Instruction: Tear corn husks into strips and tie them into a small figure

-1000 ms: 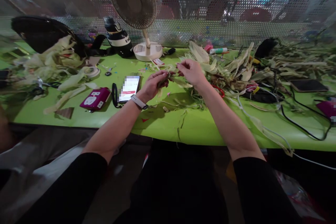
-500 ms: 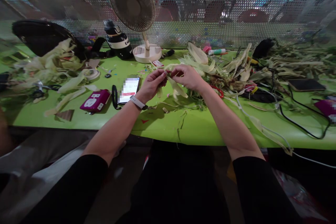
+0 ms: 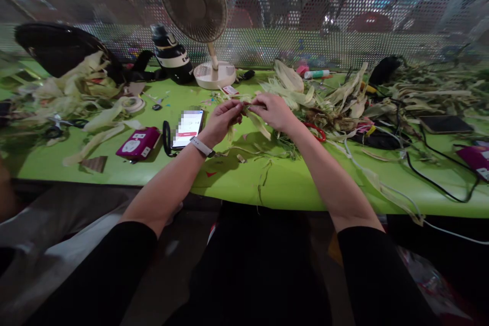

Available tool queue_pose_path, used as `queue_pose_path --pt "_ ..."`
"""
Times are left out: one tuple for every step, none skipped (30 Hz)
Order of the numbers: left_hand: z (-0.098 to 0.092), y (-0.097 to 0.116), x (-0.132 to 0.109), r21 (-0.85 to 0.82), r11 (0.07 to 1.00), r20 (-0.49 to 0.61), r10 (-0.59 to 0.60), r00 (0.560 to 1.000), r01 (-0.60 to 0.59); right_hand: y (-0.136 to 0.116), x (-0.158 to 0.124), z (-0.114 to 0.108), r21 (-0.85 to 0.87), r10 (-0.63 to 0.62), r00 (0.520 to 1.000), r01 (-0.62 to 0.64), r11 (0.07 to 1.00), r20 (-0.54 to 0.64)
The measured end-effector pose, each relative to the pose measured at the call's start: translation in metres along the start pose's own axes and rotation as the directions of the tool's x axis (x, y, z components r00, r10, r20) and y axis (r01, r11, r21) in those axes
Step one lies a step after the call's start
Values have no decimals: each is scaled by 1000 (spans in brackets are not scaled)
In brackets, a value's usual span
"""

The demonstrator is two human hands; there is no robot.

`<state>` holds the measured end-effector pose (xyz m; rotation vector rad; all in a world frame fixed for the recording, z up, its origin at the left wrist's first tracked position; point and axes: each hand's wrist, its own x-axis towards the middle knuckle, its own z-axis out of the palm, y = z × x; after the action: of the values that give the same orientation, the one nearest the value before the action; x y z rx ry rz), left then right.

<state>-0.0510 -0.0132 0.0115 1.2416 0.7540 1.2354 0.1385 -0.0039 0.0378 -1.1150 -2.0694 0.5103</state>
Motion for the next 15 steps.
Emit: queue_pose_path --pt "0 0 -1 2 1000 -9 -12 1000 12 -1 -1 -1 -54 -30 999 30 998 -14" --pt "0 0 -1 12 1000 -18 -16 1000 17 -3 -1 -2 -99 -51 998 49 994 -23" --pt "0 0 -1 29 1000 -28 -11 1000 12 -4 -2 -2 -133 -63 998 59 989 -25" --pt "0 0 -1 51 999 -36 0 999 2 -6 -3 -2 -159 -70 997 66 985 -19" --pt "-1 0 -2 75 997 -42 12 999 -9 -8 -4 -2 -180 -74 997 71 981 -9" --pt "-2 0 -1 95 995 -48 21 999 -16 -10 -5 -1 -197 -78 997 76 977 2" --pt "-2 0 -1 111 994 -50 25 998 -19 -12 -5 -1 -211 -81 997 81 974 8" --pt "-3 -1 -1 121 992 -48 24 999 -18 -14 -6 0 -224 -85 996 85 971 10" --pt "-3 0 -1 127 992 -41 22 999 -16 -15 -6 1 -235 -88 996 86 968 5" --pt "-3 0 0 131 991 -30 20 999 -16 -15 -6 1 -244 -89 996 85 966 -4" --pt "-3 0 0 133 991 -19 22 1000 -19 -16 -6 2 -249 -86 996 79 965 -16" --pt "-3 1 0 135 990 -6 27 1000 -26 -15 -5 2 -248 -81 996 71 966 -29" --pt "-3 2 0 141 989 5 35 999 -35 -14 -5 2 -240 -74 996 62 969 -44" --pt "-3 2 0 150 988 15 43 999 -45 -12 -4 2 -226 -69 996 53 973 -61" --pt "-3 3 0 162 985 24 53 998 -56 -10 -3 2 -206 -64 995 46 977 -80"
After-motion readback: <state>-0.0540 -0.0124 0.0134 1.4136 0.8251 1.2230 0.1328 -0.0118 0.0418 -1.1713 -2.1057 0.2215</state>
